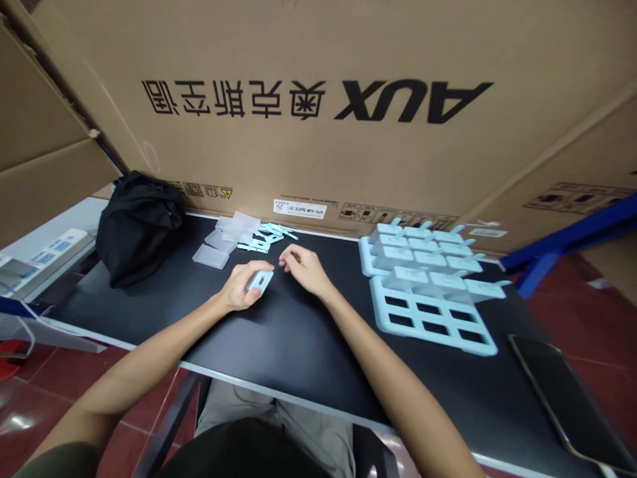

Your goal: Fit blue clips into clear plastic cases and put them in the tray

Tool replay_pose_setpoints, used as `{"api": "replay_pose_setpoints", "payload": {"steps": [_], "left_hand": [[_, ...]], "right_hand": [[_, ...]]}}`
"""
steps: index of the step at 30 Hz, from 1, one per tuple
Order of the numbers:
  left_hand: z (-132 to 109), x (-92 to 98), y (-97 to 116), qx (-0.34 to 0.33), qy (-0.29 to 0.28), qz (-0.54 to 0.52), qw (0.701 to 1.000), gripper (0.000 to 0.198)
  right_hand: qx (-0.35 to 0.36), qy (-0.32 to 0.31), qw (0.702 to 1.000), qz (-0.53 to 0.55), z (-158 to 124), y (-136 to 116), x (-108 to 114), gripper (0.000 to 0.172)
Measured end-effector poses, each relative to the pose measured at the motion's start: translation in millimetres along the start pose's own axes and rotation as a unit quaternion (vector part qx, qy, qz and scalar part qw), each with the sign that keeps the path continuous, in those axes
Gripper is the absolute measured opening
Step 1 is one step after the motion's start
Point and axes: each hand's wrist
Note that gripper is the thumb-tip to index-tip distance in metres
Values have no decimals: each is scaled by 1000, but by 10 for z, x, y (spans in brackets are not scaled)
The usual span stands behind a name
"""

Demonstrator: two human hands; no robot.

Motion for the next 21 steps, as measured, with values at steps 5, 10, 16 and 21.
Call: {"api": "replay_pose_setpoints", "payload": {"steps": [5,10,16,21], "left_hand": [[-25,6,12,68,-52,9,996,74],[-30,-16,16,109,-107,3,988,72],[-26,-27,20,101,-119,-6,988,63],[-38,-30,-4,114,-87,-15,990,51]], "right_hand": [[7,67,976,-205,472,233,167,10],[5,60,951,-304,778,343,212,13],[-16,7,930,-367,912,388,211,20],[-29,-25,928,-369,936,336,262,32]]}}
Point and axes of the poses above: each hand's wrist, its own z-axis towards the middle knuckle, its own x-axis out of the back of the hand, y = z × x, and after that the axes turned 1 degree about -z, right-handed
